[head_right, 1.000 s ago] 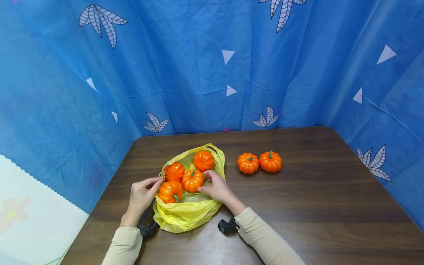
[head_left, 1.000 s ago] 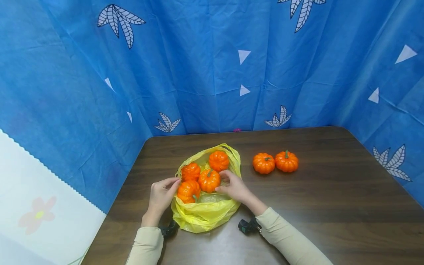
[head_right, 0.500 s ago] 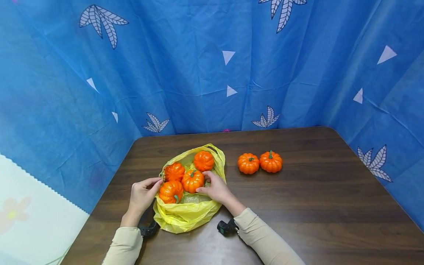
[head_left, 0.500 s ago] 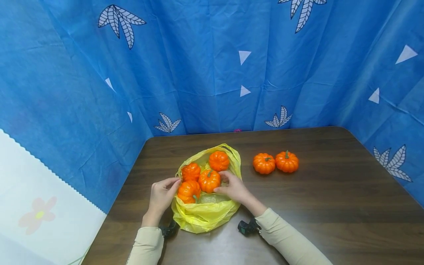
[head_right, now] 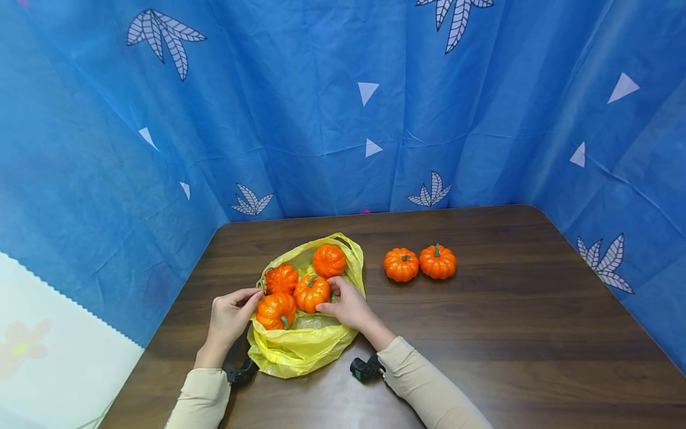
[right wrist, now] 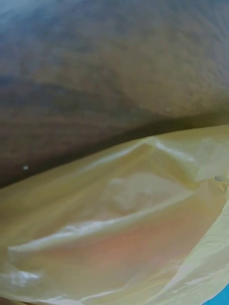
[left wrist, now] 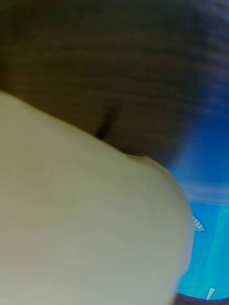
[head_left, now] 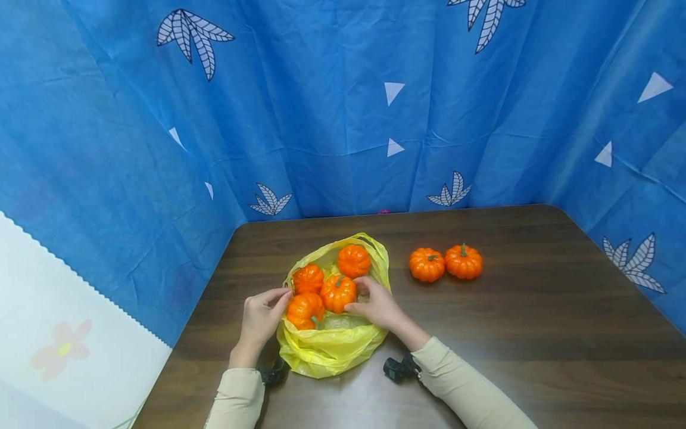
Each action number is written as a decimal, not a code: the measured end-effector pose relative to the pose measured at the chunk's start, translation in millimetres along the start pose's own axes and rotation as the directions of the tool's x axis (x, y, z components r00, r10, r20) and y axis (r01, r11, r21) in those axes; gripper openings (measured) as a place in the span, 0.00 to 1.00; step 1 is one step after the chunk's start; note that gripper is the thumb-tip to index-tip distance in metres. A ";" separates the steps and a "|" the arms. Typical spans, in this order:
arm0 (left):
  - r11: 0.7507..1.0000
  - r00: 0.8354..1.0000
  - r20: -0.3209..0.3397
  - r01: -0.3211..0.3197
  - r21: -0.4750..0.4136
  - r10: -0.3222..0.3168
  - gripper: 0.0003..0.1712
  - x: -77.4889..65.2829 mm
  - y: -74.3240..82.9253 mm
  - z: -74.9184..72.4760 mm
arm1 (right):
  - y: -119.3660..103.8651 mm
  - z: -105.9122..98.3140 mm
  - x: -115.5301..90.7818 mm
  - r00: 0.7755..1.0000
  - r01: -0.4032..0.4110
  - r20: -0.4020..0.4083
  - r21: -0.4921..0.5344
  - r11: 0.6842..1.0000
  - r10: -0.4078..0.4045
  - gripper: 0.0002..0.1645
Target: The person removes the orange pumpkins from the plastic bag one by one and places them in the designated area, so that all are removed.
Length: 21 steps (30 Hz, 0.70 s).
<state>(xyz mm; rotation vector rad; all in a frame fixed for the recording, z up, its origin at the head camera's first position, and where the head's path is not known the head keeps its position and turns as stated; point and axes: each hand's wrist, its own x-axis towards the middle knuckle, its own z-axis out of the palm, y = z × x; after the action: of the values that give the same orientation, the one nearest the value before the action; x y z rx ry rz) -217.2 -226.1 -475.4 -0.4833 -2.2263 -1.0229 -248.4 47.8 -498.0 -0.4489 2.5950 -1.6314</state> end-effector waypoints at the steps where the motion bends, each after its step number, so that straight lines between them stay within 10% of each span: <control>1: 1.000 1.000 -0.001 -0.003 0.001 0.003 0.07 0.0 -0.3 0.0 | -0.2 -0.2 0.0 1.000 0.001 0.001 0.003 1.000 -0.001 0.33; 21: 1.000 1.000 -0.005 -0.008 0.019 0.008 0.06 0.0 -0.4 0.3 | 2.5 -13.3 2.7 0.997 -0.076 0.035 0.086 0.993 0.073 0.34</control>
<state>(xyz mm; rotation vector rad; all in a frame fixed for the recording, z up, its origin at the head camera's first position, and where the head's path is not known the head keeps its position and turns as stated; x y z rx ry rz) -217.6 -226.1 -475.8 -0.4803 -2.2265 -0.9965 -254.0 59.7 -494.0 -0.3655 2.4749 -1.6913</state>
